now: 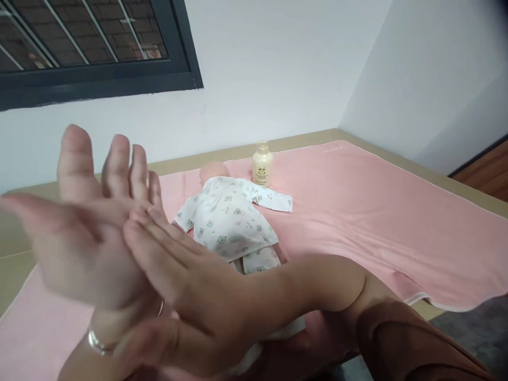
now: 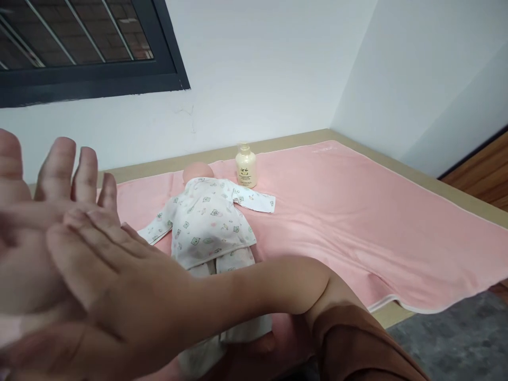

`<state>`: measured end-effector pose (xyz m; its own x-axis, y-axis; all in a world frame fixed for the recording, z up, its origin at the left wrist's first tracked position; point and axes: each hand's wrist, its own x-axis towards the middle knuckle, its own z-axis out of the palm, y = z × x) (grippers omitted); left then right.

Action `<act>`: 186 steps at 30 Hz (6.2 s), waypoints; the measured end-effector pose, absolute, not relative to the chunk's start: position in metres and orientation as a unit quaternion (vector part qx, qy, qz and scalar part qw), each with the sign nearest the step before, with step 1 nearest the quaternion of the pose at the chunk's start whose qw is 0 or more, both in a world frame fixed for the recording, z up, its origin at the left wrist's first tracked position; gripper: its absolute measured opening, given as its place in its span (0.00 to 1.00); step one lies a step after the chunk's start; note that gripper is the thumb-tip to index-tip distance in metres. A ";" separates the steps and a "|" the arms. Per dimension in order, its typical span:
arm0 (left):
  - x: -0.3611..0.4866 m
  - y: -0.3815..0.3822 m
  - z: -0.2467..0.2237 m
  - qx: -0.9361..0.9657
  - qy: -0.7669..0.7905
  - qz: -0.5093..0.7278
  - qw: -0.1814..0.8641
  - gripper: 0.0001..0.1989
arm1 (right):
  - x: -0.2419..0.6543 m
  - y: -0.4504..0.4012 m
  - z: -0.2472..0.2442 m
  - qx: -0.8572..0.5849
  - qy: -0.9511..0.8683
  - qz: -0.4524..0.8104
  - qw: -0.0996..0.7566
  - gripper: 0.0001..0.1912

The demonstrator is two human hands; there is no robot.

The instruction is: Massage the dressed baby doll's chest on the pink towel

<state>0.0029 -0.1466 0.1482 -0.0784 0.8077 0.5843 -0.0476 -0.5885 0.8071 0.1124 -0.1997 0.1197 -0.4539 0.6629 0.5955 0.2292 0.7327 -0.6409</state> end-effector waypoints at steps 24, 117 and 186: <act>0.023 -0.019 0.001 0.627 0.535 0.500 0.267 0.20 | 0.175 -0.033 0.035 -0.597 -0.756 0.096 0.252 0.26; 0.017 -0.005 0.006 0.789 0.560 0.231 0.102 0.29 | 0.160 -0.050 0.040 -0.624 -0.765 0.067 0.147 0.29; 0.024 -0.039 0.011 0.802 0.544 0.236 0.074 0.30 | 0.172 -0.044 0.048 -0.613 -0.771 0.090 0.145 0.33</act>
<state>0.0236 -0.0390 0.0106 0.2962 0.9075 0.2978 0.8379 -0.3966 0.3751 0.1722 -0.0443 0.0482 -0.2066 0.9718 0.1134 0.9193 0.2325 -0.3174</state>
